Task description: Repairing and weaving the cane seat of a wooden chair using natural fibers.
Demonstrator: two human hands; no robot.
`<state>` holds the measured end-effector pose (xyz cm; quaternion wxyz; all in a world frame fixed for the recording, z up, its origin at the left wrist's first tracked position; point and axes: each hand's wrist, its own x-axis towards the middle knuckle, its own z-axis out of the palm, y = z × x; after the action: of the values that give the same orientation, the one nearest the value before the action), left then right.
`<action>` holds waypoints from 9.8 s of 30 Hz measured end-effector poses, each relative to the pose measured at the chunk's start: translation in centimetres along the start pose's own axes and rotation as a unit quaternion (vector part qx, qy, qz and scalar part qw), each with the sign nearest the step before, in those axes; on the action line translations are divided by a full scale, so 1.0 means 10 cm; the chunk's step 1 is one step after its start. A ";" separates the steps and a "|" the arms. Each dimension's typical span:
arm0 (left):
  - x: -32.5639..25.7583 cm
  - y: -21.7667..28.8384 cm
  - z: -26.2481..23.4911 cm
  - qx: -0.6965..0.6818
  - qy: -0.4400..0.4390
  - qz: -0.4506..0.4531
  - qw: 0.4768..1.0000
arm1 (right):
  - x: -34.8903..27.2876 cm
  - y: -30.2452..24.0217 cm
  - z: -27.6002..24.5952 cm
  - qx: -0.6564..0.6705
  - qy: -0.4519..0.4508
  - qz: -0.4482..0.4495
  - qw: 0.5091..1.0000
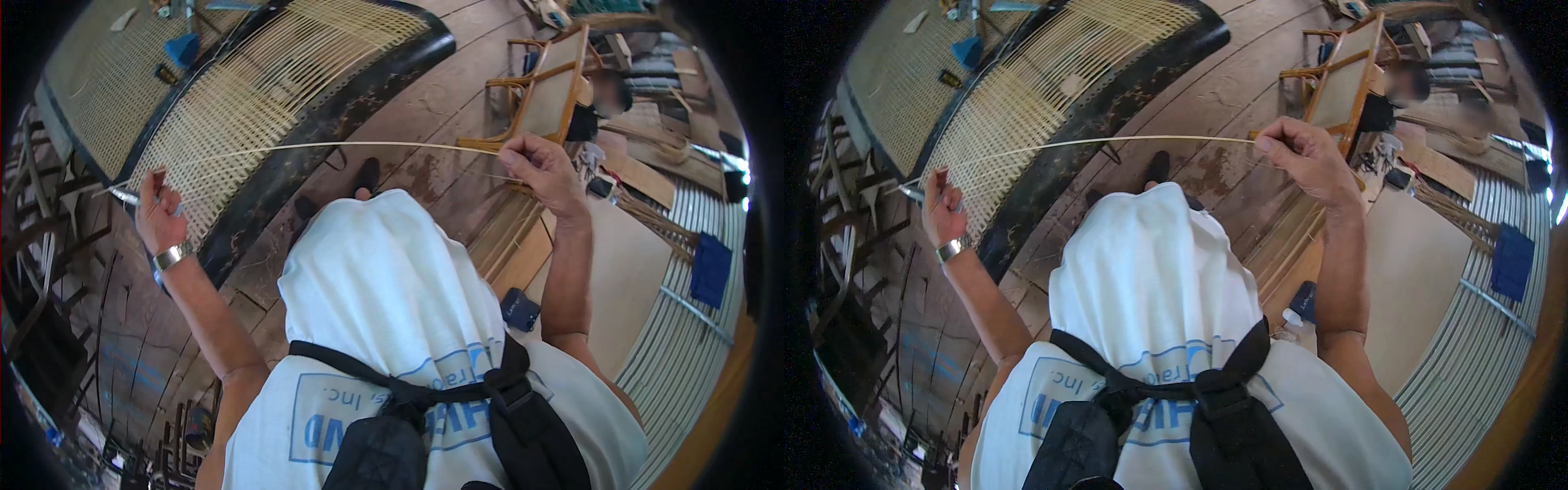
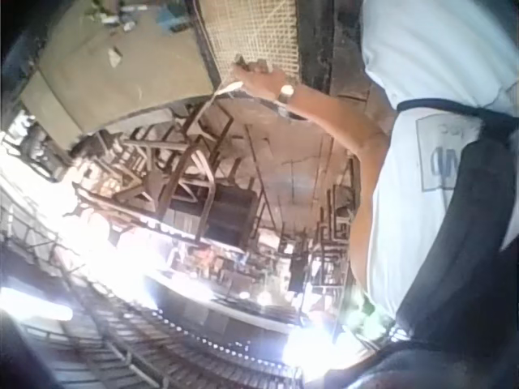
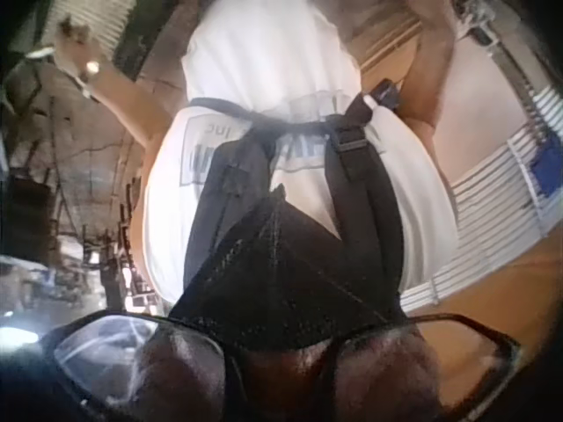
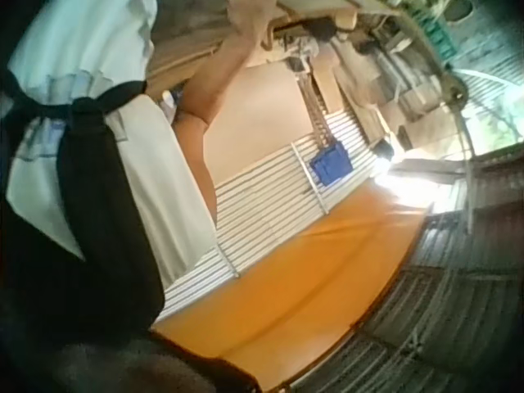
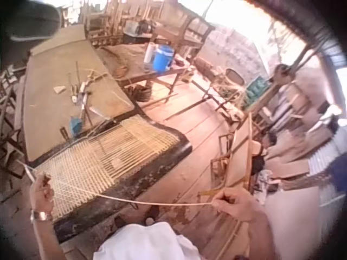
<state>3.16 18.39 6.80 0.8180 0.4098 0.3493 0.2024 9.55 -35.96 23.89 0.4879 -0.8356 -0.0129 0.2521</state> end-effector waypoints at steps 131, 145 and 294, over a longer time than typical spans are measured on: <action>0.39 -1.25 2.80 0.572 -0.460 0.088 0.673 | 2.29 -0.11 1.30 -0.127 0.189 0.051 0.972; 0.68 -1.48 2.81 0.553 -0.535 -0.030 0.638 | 2.35 -0.10 1.11 -0.098 0.119 0.121 0.981; 0.47 -1.35 2.77 0.566 -0.401 0.116 0.711 | 2.54 -0.43 1.11 0.377 0.161 -0.021 0.912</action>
<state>27.35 -1.18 5.52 0.4658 0.8762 -0.0127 -0.1232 27.87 -17.90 12.58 0.7674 -0.6180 0.1446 0.0904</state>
